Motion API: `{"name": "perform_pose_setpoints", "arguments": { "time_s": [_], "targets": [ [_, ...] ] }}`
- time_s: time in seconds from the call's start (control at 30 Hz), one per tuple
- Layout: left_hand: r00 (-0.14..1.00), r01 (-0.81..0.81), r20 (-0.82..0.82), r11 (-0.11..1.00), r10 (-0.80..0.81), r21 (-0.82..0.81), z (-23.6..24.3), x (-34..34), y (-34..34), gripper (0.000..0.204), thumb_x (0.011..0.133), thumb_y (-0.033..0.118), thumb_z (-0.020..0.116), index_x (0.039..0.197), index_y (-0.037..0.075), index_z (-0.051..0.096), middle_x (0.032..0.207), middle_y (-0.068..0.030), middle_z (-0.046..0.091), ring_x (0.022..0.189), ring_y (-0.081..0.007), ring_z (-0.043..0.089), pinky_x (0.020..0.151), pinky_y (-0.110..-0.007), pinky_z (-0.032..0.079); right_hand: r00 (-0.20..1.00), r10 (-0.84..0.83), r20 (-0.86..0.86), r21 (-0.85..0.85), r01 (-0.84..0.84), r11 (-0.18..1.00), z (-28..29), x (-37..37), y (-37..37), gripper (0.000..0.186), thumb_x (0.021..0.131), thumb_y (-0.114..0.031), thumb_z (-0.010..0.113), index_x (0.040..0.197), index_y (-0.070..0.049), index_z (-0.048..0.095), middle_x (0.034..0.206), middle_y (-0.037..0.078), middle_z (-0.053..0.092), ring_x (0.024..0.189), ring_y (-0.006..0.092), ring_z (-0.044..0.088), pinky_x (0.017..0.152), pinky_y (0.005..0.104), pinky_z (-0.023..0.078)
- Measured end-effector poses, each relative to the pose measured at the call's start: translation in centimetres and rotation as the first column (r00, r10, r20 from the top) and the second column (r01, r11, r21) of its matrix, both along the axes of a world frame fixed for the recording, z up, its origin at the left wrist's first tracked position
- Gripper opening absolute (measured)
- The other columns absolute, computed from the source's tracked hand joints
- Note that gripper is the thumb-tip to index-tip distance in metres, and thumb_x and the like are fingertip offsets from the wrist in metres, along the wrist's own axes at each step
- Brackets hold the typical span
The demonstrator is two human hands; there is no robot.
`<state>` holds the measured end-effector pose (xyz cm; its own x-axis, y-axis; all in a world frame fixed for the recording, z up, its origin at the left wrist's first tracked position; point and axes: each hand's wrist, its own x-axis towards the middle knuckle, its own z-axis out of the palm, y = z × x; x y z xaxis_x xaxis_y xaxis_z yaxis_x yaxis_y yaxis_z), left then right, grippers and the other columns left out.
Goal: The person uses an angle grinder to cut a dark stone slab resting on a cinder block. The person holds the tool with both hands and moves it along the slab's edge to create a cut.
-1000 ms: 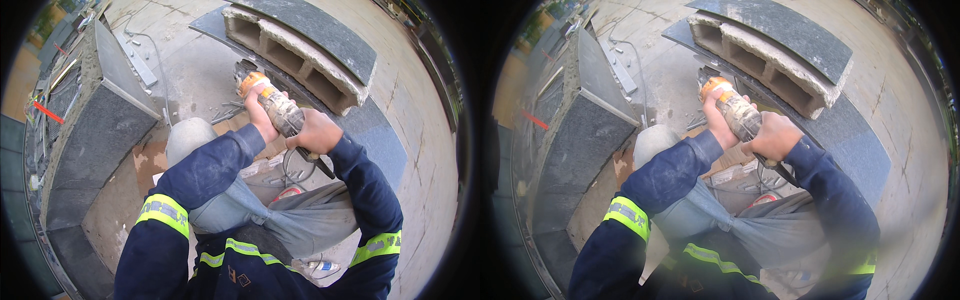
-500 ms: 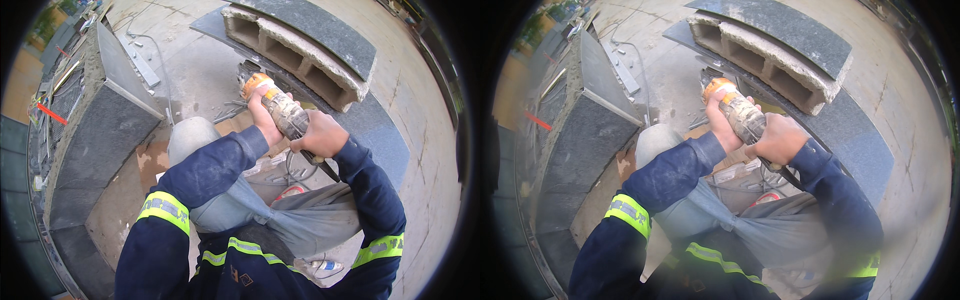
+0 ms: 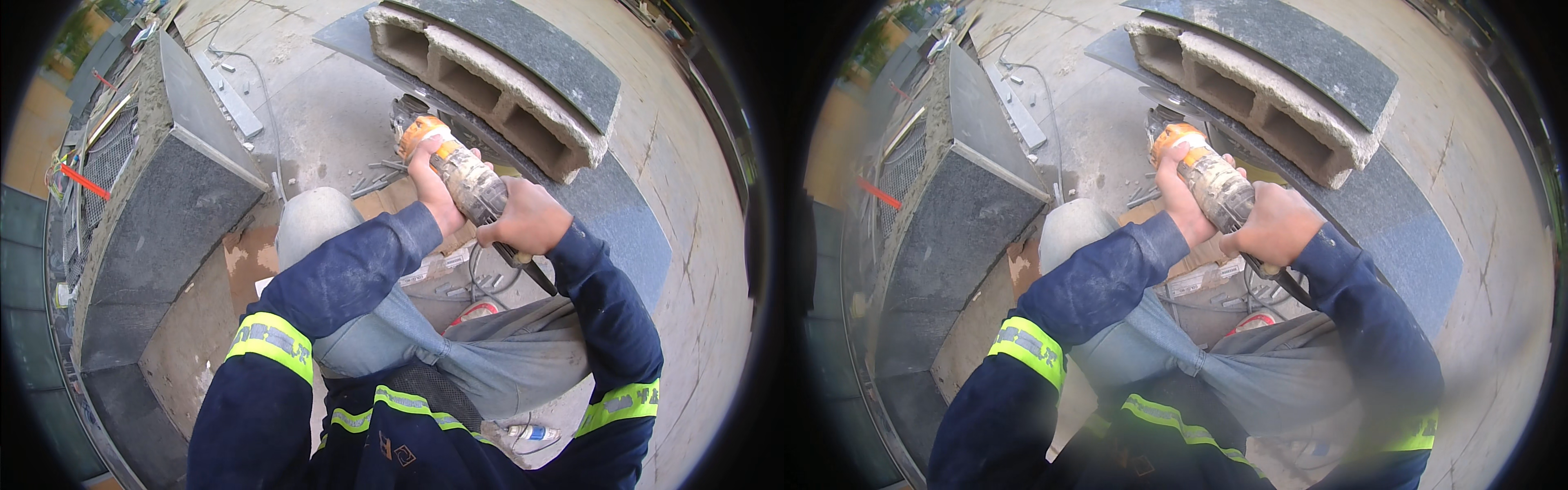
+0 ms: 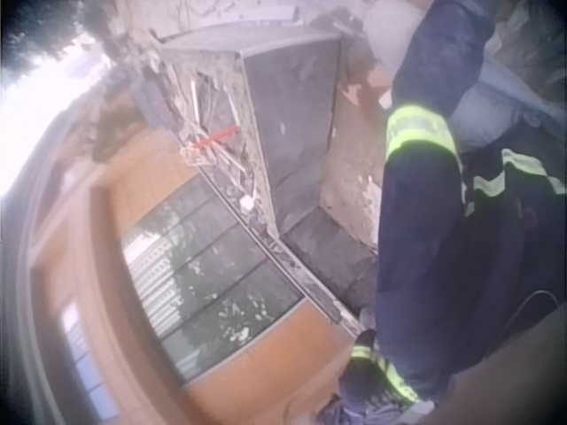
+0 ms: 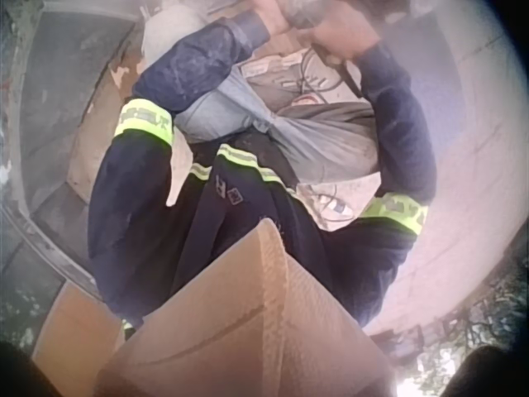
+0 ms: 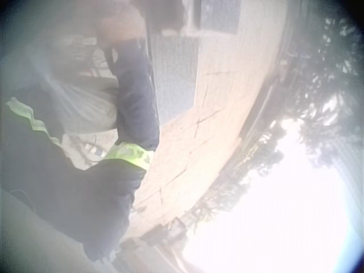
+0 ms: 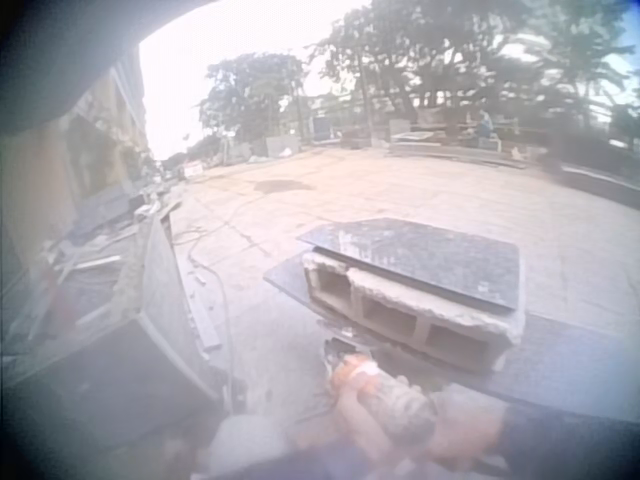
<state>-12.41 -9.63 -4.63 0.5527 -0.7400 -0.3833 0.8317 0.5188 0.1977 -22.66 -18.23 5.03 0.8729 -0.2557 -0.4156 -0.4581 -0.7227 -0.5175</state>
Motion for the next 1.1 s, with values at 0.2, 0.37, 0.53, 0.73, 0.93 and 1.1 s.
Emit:
{"name": "perform_pose_setpoints", "arguments": {
  "time_s": [0.2, 0.37, 0.53, 0.73, 0.93, 1.1],
  "targets": [
    [1.0, -0.014, 0.001, 1.0, 0.014, 0.02, 0.4, 0.6, 0.0, 0.056, 0.07, 0.047, 0.059, 0.104, 0.004, 0.045, 0.088, -0.0131, 0.055, 0.08, -0.0309, 0.058, 0.073, -0.044, 0.051, 1.0, 0.021, 0.006, -0.035, -0.021, 0.999, -1.1, 1.0, -0.6, 0.056, 0.055, -0.034, 0.073, 0.085, 0.011, 0.062, 0.079, 0.024, 0.065, 0.078, 0.0346, 0.066, 0.073, 0.0362, 0.052],
    [1.0, -0.009, -0.013, 1.0, 0.009, 0.006, 0.0, 1.4, -0.1, 0.055, 0.071, 0.046, 0.059, 0.106, 0.006, 0.044, 0.088, -0.0128, 0.054, 0.079, -0.031, 0.057, 0.072, -0.046, 0.05, 1.0, 0.008, 0.01, -0.019, -0.008, 1.0, -2.0, 1.7, -1.0, 0.058, 0.054, -0.036, 0.073, 0.085, 0.012, 0.062, 0.081, 0.025, 0.065, 0.078, 0.0339, 0.066, 0.073, 0.0351, 0.052],
    [0.999, -0.016, -0.037, 1.0, 0.017, 0.017, -0.2, 2.2, -0.2, 0.057, 0.07, 0.044, 0.06, 0.108, 0.004, 0.046, 0.086, -0.0133, 0.055, 0.074, -0.0317, 0.059, 0.07, -0.043, 0.051, 1.0, 0.012, -0.02, -0.019, -0.012, 1.0, -2.1, 2.7, -1.0, 0.059, 0.054, -0.036, 0.073, 0.086, 0.012, 0.062, 0.082, 0.025, 0.065, 0.079, 0.0336, 0.066, 0.073, 0.0348, 0.052],
    [1.0, 0.006, -0.018, 1.0, -0.006, 0.012, -0.8, 3.0, -0.6, 0.054, 0.071, 0.047, 0.059, 0.105, 0.008, 0.045, 0.088, -0.0122, 0.054, 0.08, -0.0313, 0.057, 0.072, -0.046, 0.05, 0.999, 0.007, -0.034, -0.034, -0.009, 0.999, -3.0, 3.4, -1.5, 0.06, 0.054, -0.037, 0.073, 0.086, 0.012, 0.062, 0.083, 0.025, 0.065, 0.079, 0.0334, 0.067, 0.073, 0.0353, 0.053],
    [1.0, 0.016, -0.019, 1.0, -0.016, -0.003, -1.2, 3.1, -0.5, 0.056, 0.071, 0.048, 0.057, 0.106, 0.006, 0.044, 0.089, -0.0119, 0.054, 0.08, -0.0309, 0.057, 0.072, -0.045, 0.05, 0.999, 0.012, -0.034, -0.026, -0.013, 1.0, -2.6, 3.4, -1.3, 0.059, 0.054, -0.037, 0.073, 0.084, 0.012, 0.063, 0.082, 0.025, 0.065, 0.078, 0.0338, 0.066, 0.072, 0.0354, 0.053],
    [0.999, 0.018, -0.033, 1.0, -0.017, 0.014, -0.3, 2.3, -0.3, 0.057, 0.071, 0.048, 0.058, 0.106, 0.005, 0.044, 0.089, -0.0119, 0.054, 0.081, -0.0309, 0.057, 0.073, -0.045, 0.051, 1.0, 0.006, 0.0, -0.044, -0.006, 0.999, -2.4, 2.5, -1.2, 0.054, 0.053, -0.036, 0.072, 0.08, 0.01, 0.063, 0.079, 0.024, 0.065, 0.076, 0.0337, 0.066, 0.071, 0.035, 0.052]
  ]
}}
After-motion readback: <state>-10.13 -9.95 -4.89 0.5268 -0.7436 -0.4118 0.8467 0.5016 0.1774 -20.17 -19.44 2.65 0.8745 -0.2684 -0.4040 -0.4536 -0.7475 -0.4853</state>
